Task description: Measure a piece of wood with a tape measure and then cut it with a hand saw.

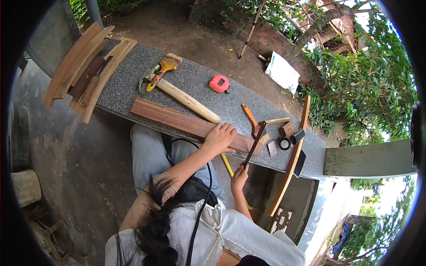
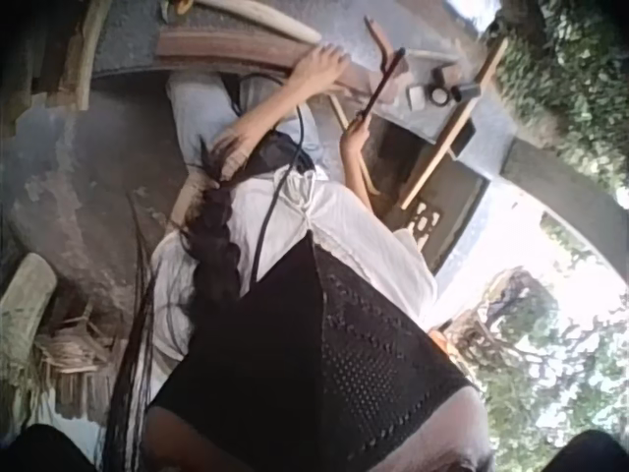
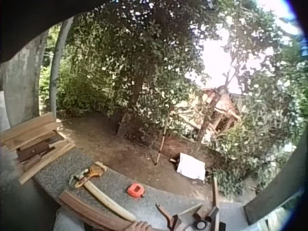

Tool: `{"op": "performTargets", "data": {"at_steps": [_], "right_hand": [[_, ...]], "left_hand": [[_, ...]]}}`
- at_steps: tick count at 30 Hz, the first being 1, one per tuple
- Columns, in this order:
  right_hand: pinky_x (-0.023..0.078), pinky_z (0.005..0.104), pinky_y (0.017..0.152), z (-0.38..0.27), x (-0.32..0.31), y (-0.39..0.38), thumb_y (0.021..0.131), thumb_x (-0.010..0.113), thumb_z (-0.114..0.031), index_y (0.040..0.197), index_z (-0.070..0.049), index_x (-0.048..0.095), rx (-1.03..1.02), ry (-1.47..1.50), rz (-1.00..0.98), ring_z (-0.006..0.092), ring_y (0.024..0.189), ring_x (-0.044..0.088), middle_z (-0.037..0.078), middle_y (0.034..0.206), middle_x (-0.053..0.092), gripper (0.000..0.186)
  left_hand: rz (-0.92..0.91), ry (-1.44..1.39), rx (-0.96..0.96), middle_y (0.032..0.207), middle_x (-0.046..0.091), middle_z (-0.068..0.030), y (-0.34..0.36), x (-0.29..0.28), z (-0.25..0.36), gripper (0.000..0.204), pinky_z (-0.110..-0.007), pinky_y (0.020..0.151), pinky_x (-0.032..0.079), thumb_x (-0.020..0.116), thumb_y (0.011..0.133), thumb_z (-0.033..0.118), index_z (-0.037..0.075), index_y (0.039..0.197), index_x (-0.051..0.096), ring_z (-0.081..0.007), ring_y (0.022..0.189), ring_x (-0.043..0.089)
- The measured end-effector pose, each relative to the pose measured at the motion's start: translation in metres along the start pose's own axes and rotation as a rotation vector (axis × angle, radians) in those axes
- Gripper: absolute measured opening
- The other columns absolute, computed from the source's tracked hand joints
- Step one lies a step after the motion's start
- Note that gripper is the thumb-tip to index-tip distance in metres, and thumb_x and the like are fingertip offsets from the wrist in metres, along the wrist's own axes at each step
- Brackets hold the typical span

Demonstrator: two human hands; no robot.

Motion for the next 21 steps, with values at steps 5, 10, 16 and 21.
{"op": "performTargets", "data": {"at_steps": [5, 10, 16, 21], "right_hand": [[0.038, 0.0426, 0.049, 0.043, -0.005, -0.073, 0.090, 0.040, -0.011, 0.099, 0.000, 0.046, -0.025, -0.096, -0.008, 0.0397, 0.056, 0.053, 0.021, 0.063, 0.052, 0.016], [0.040, 0.0435, 0.052, 0.001, 0.001, -0.012, 0.090, 0.040, -0.011, 0.098, 0.000, 0.046, 0.127, -0.100, -0.114, 0.0415, 0.061, 0.054, 0.022, 0.064, 0.053, 0.015], [0.038, 0.0413, 0.051, 0.013, -0.004, -0.017, 0.090, 0.039, -0.010, 0.097, 0.000, 0.046, 0.069, -0.051, -0.059, 0.0383, 0.056, 0.053, 0.021, 0.063, 0.051, 0.015], [0.037, 0.0362, 0.047, 0.053, -0.003, -0.075, 0.091, 0.038, -0.012, 0.095, 0.000, 0.046, 0.010, -0.064, -0.045, 0.0274, 0.050, 0.048, 0.015, 0.059, 0.048, 0.016]], "left_hand": [[-0.012, 0.003, 0.014, 0.086, 0.048, -0.0053, 0.002, -0.001, 0.002, 0.064, -0.030, 0.077, 0.037, 0.065, 0.059, 0.056, 0.004, 0.094, 0.050, -0.0186, 0.087, 0.046], [-0.019, 0.003, -0.008, 0.087, 0.048, -0.0056, -0.003, -0.002, -0.003, 0.065, -0.030, 0.077, 0.037, 0.066, 0.058, 0.055, 0.004, 0.095, 0.050, -0.0190, 0.087, 0.046], [-0.017, -0.012, -0.005, 0.088, 0.049, -0.0060, -0.001, 0.004, -0.001, 0.065, -0.030, 0.079, 0.037, 0.067, 0.057, 0.054, 0.003, 0.094, 0.049, -0.0193, 0.088, 0.047], [-0.017, 0.001, 0.000, 0.087, 0.049, -0.0058, -0.001, -0.001, -0.002, 0.065, -0.030, 0.079, 0.036, 0.067, 0.057, 0.055, 0.004, 0.093, 0.049, -0.0193, 0.087, 0.046]]}}
Point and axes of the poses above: each hand's wrist, its own y-axis towards the middle knuckle, its own x-axis out of the palm, z = x × y, the point moved 6 cm from there along y, towards the middle knuckle
